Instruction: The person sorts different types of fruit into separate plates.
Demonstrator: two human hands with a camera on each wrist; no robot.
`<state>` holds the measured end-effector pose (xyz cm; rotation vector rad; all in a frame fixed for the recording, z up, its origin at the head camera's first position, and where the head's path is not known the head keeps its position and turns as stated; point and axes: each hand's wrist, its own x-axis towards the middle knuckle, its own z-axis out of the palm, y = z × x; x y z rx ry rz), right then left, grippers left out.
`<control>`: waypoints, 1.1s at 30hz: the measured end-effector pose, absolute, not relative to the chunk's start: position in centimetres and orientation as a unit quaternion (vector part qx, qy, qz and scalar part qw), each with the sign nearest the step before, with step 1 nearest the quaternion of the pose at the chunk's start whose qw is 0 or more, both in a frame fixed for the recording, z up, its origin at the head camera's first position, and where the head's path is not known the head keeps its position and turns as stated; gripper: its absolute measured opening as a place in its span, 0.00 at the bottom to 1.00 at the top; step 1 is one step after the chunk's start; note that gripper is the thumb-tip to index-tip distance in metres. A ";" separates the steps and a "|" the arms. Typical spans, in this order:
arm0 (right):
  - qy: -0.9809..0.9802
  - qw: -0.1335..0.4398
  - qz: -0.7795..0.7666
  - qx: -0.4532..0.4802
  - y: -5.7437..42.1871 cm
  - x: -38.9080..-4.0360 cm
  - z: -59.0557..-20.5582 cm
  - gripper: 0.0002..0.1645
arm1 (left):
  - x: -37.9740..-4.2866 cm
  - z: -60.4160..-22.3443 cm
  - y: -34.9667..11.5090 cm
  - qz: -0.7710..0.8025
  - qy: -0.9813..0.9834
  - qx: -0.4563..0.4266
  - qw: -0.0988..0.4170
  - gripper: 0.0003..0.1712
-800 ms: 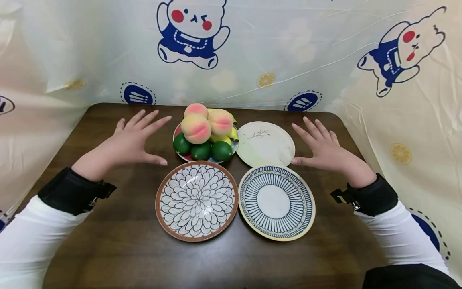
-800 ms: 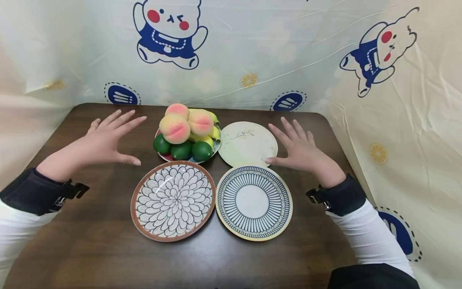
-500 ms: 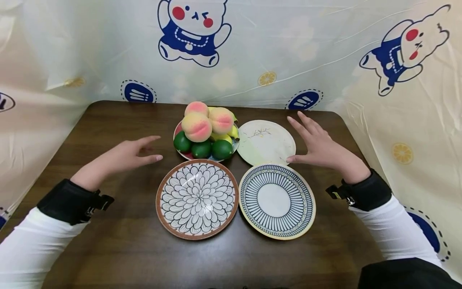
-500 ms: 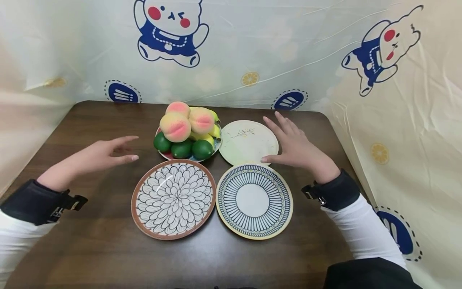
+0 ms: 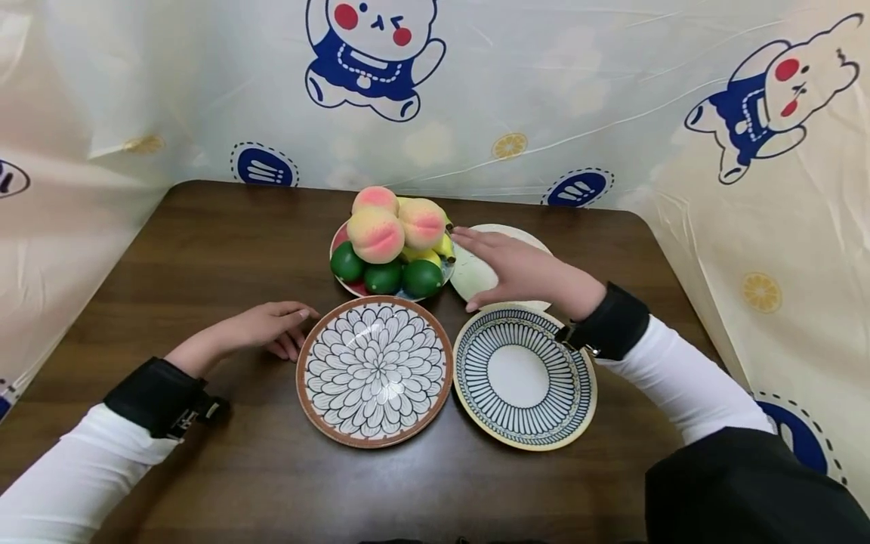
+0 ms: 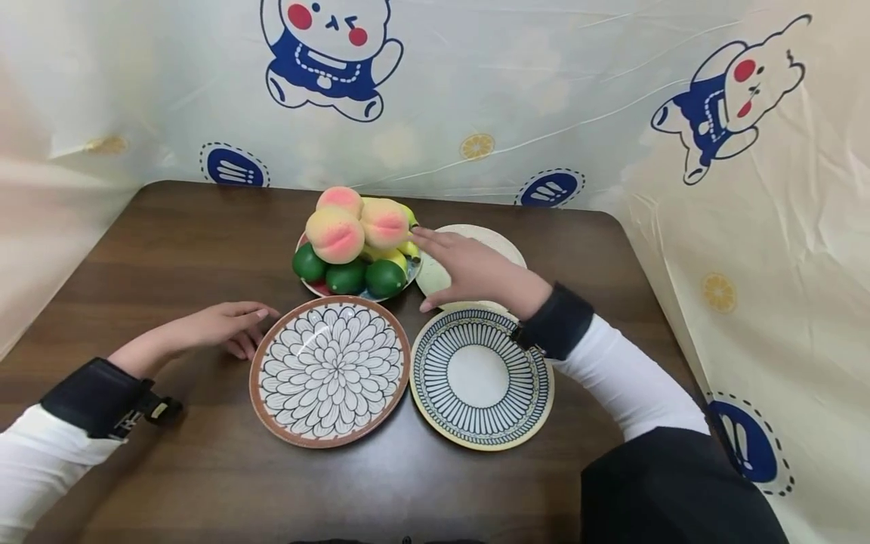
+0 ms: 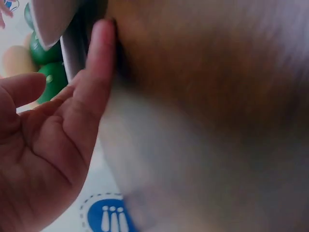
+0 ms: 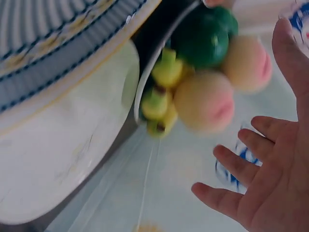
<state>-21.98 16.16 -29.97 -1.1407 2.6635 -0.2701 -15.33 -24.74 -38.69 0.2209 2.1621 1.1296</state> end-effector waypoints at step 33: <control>0.913 0.114 0.052 -0.388 6.6 -24.4 -34.8 0.47 | -15.4 -39.3 -20.9 0.366 0.837 0.065 0.401 0.26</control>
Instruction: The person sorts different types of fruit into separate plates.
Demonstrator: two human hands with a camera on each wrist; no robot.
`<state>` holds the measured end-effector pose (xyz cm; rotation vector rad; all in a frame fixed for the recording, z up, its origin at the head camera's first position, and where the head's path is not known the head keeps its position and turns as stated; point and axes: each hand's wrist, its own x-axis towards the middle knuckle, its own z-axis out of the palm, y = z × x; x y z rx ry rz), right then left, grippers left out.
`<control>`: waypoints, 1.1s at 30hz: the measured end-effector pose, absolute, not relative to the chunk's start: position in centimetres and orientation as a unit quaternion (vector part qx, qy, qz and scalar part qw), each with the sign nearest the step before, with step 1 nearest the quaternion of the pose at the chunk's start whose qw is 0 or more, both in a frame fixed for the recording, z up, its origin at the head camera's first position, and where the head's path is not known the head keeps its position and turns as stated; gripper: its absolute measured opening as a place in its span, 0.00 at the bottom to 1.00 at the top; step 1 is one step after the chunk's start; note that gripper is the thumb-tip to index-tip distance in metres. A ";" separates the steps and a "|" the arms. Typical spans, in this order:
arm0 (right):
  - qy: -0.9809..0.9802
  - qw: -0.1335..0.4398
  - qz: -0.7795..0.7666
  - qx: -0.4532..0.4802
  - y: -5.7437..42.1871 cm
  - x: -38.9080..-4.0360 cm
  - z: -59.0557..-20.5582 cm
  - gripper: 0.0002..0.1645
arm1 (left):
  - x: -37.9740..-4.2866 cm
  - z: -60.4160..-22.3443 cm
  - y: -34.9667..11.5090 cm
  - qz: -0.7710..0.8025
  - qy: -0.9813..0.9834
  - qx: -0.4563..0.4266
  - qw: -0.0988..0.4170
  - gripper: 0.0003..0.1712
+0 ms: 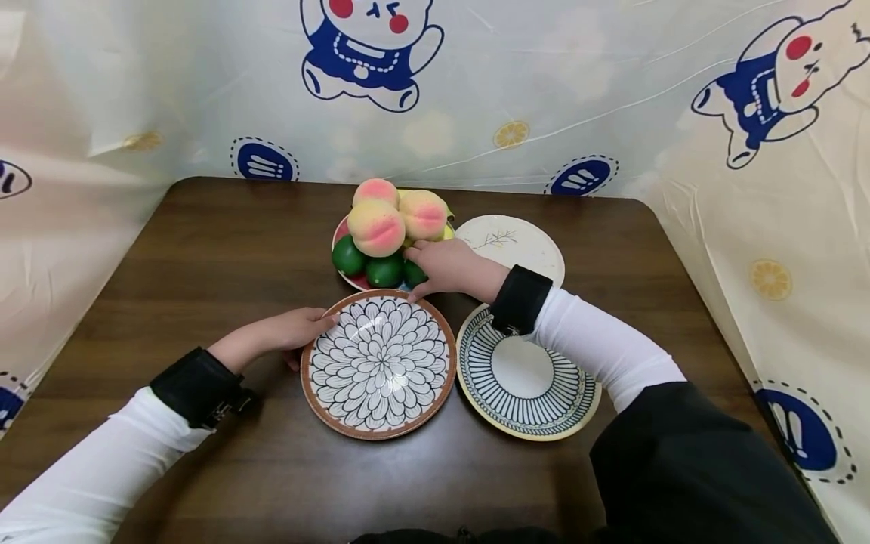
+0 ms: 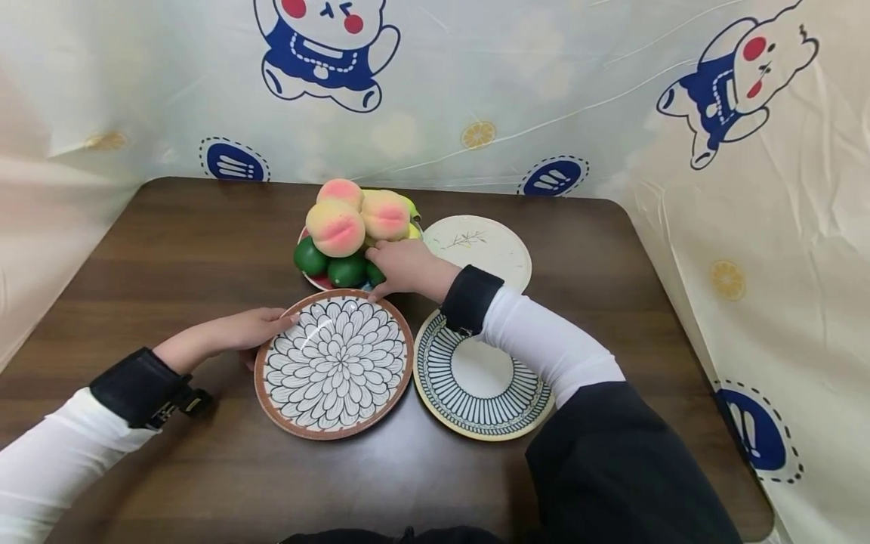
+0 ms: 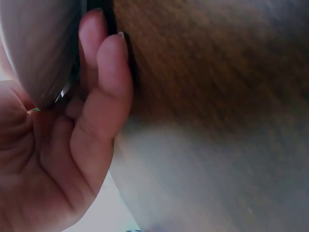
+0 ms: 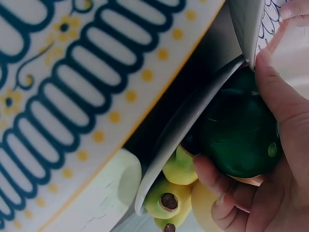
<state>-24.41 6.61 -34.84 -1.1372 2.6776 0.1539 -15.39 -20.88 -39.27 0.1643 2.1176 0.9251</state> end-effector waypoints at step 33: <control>0.841 0.119 0.009 -0.529 5.5 -16.8 -34.4 0.36 | -15.3 -39.7 -21.3 0.363 0.852 0.076 0.370 0.28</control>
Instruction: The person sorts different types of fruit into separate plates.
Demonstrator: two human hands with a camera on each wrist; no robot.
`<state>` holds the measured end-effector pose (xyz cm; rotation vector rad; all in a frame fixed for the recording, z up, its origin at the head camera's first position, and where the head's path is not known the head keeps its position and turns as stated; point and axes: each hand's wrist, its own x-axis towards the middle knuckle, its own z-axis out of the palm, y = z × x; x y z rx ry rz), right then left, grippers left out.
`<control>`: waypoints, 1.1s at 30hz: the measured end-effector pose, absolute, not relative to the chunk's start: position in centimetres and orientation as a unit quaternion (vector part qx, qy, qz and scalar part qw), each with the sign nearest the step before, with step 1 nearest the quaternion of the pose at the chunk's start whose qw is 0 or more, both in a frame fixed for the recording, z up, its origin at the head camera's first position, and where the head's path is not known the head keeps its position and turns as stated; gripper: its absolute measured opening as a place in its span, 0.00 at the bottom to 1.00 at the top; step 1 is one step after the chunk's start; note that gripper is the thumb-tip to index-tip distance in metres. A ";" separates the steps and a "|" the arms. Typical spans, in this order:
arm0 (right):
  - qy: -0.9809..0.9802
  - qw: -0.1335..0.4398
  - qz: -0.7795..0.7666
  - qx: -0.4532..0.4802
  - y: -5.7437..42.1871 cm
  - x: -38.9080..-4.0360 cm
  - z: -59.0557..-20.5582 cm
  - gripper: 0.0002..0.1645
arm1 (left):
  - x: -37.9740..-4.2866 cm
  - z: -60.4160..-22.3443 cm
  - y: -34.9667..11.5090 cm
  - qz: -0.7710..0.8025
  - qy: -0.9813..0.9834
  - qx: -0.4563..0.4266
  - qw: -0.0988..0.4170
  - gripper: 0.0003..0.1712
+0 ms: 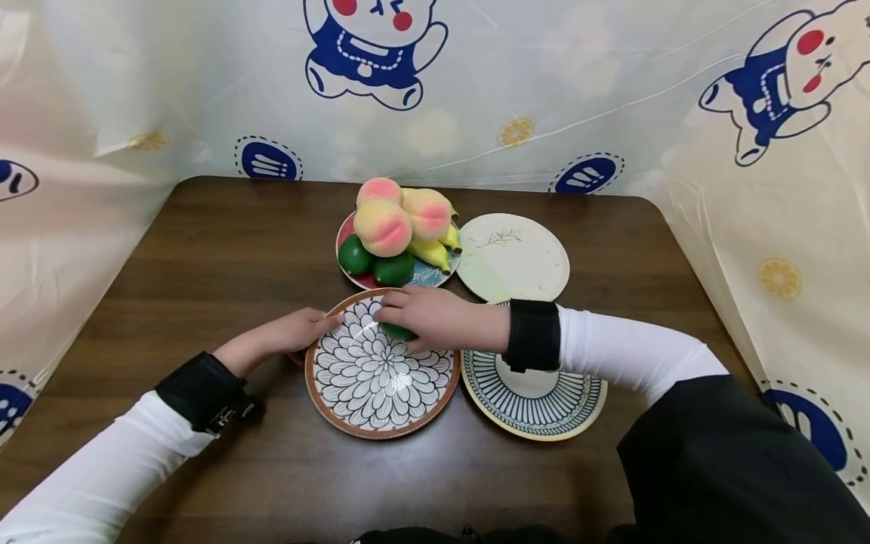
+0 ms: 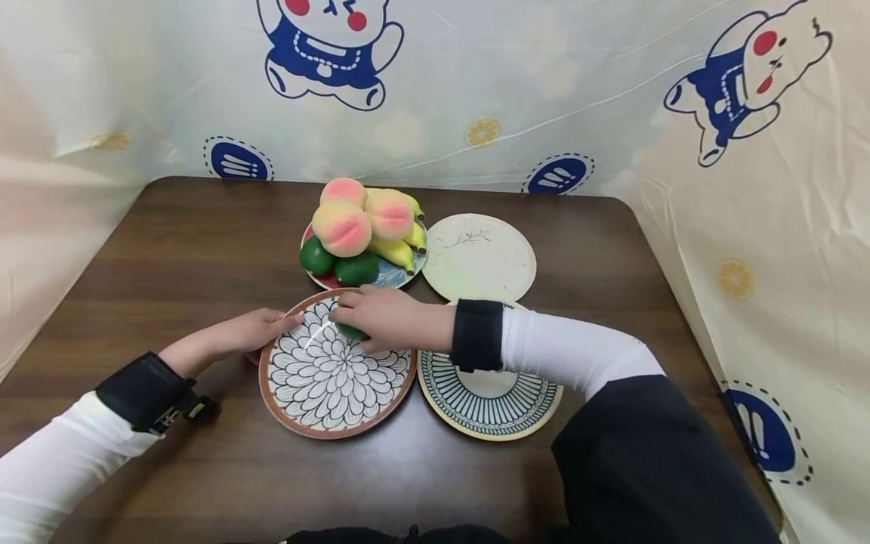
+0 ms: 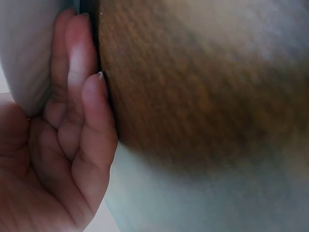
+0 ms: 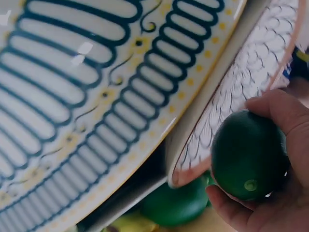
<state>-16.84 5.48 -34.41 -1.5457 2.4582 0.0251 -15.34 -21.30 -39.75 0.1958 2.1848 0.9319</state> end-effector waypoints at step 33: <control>0.907 0.139 -0.012 -0.398 5.3 -17.8 -32.6 0.39 | -14.8 -40.0 -21.2 0.396 0.840 0.062 0.366 0.31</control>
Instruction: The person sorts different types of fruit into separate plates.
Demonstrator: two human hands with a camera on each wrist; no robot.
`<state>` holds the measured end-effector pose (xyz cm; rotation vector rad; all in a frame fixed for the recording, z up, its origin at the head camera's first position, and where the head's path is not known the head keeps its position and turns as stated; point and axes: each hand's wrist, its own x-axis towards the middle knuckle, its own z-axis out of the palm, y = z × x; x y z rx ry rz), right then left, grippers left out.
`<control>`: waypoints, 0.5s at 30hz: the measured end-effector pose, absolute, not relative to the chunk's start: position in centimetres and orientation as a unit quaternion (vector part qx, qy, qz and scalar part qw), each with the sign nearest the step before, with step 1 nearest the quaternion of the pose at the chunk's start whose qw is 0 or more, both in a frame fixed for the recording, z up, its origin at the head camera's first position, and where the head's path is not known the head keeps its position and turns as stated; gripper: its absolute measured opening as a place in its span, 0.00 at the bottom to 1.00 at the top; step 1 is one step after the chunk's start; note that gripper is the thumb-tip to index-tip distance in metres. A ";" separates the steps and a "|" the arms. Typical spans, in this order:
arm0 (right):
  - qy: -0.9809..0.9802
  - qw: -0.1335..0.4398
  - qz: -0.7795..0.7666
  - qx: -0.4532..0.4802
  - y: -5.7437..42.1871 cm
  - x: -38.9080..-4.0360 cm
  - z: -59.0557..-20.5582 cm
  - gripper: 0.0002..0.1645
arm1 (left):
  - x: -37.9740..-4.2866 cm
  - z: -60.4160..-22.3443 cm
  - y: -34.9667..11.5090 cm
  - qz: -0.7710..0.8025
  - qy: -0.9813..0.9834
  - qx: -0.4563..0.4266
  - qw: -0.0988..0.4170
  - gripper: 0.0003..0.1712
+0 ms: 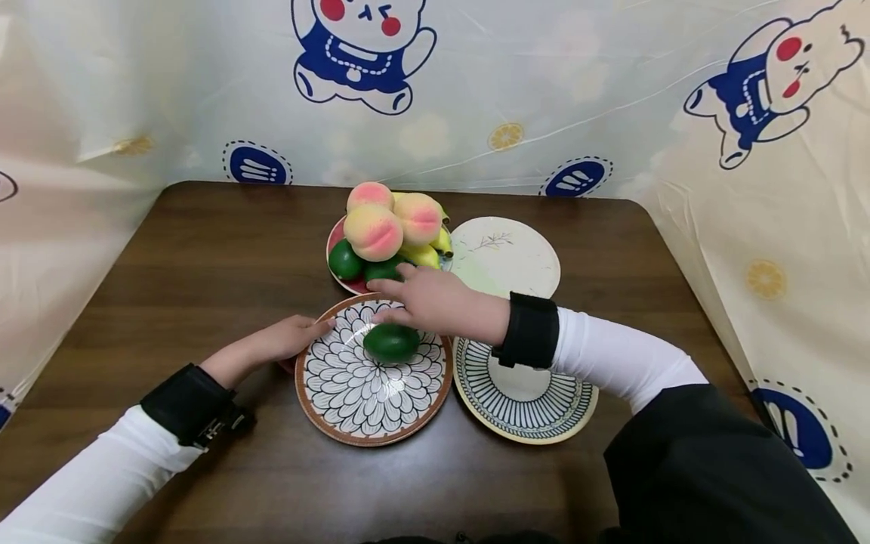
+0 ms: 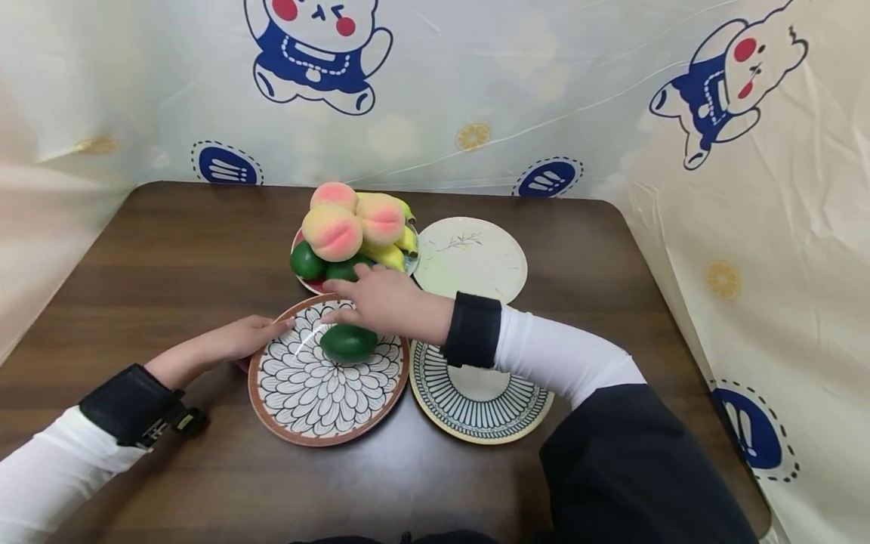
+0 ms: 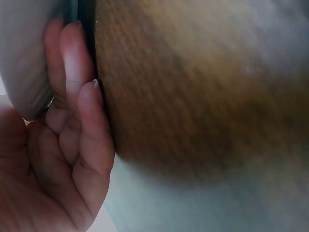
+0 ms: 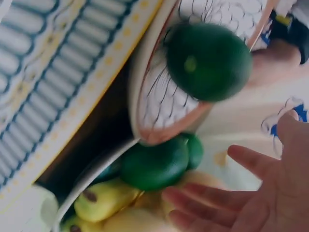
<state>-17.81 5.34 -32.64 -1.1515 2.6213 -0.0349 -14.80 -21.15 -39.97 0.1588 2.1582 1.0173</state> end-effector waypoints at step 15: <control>0.912 0.133 0.045 -0.386 4.2 -22.4 -35.2 0.43 | -14.7 -40.0 -21.1 0.398 0.840 0.056 0.364 0.33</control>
